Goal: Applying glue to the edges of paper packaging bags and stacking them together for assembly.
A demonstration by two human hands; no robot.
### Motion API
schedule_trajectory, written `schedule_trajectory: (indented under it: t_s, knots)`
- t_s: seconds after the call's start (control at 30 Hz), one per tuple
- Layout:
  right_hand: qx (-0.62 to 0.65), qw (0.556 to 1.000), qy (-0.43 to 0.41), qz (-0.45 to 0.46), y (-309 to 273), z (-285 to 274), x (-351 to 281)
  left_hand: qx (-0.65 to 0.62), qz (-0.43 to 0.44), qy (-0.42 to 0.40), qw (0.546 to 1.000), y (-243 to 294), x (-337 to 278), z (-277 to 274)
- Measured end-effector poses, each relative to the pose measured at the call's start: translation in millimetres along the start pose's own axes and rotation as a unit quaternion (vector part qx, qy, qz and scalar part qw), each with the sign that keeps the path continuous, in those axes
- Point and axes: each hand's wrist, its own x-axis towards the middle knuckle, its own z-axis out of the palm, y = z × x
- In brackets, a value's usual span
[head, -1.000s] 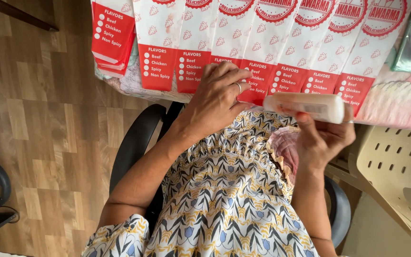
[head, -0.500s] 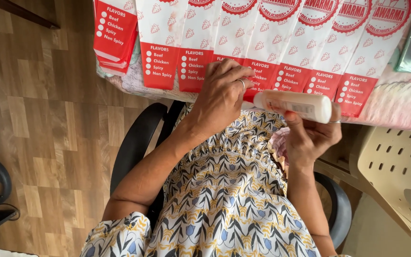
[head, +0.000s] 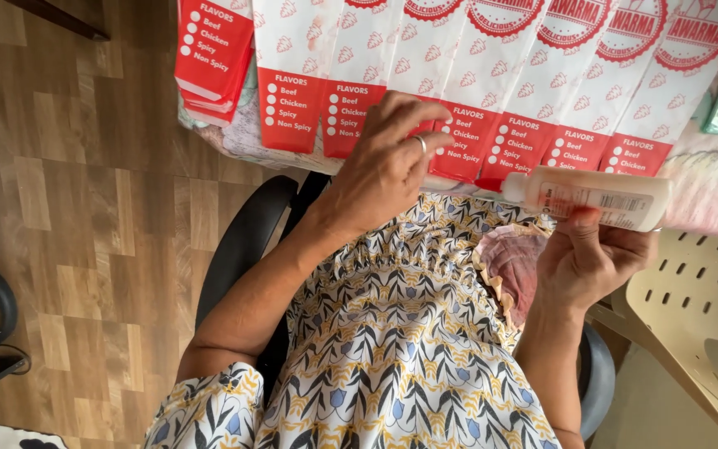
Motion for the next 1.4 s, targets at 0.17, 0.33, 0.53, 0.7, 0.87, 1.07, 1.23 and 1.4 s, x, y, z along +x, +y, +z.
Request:
schedule_trajectory:
  t_s: [0.17, 0.33, 0.53, 0.7, 0.87, 1.07, 1.23, 1.4]
  knots:
    - [0.048, 0.998, -0.018, -0.034, 37, 7, -3, 0.076, -0.047, 0.009, 0.996, -20, -12, -28]
    - [0.0, 0.996, -0.086, 0.027, 16, 62, -8, 0.076, -0.057, -0.051, 0.994, -20, -23, -38]
    - [-0.082, 0.981, -0.169, 0.041, 0, 103, -15, 0.069, -0.049, -0.073, 0.994, -21, -29, -45]
    - [-0.056, 0.975, -0.213, 0.004, 10, 116, -18, 0.08, -0.043, -0.061, 0.994, -23, -31, -41]
    - [-0.096, 0.987, -0.124, 0.016, 6, 85, -14, 0.081, -0.06, -0.062, 0.993, -20, -29, -41]
    - [-0.01, 0.995, -0.094, -0.031, 40, 14, -11, 0.081, -0.088, 0.007, 0.993, -15, -28, -30]
    - [-0.021, 0.994, -0.101, -0.042, 45, 33, -17, 0.087, -0.101, 0.003, 0.991, -16, -29, -26]
    - [-0.089, 0.976, -0.179, -0.082, 44, 76, -17, 0.024, -0.096, 0.017, 0.995, -16, -29, -30]
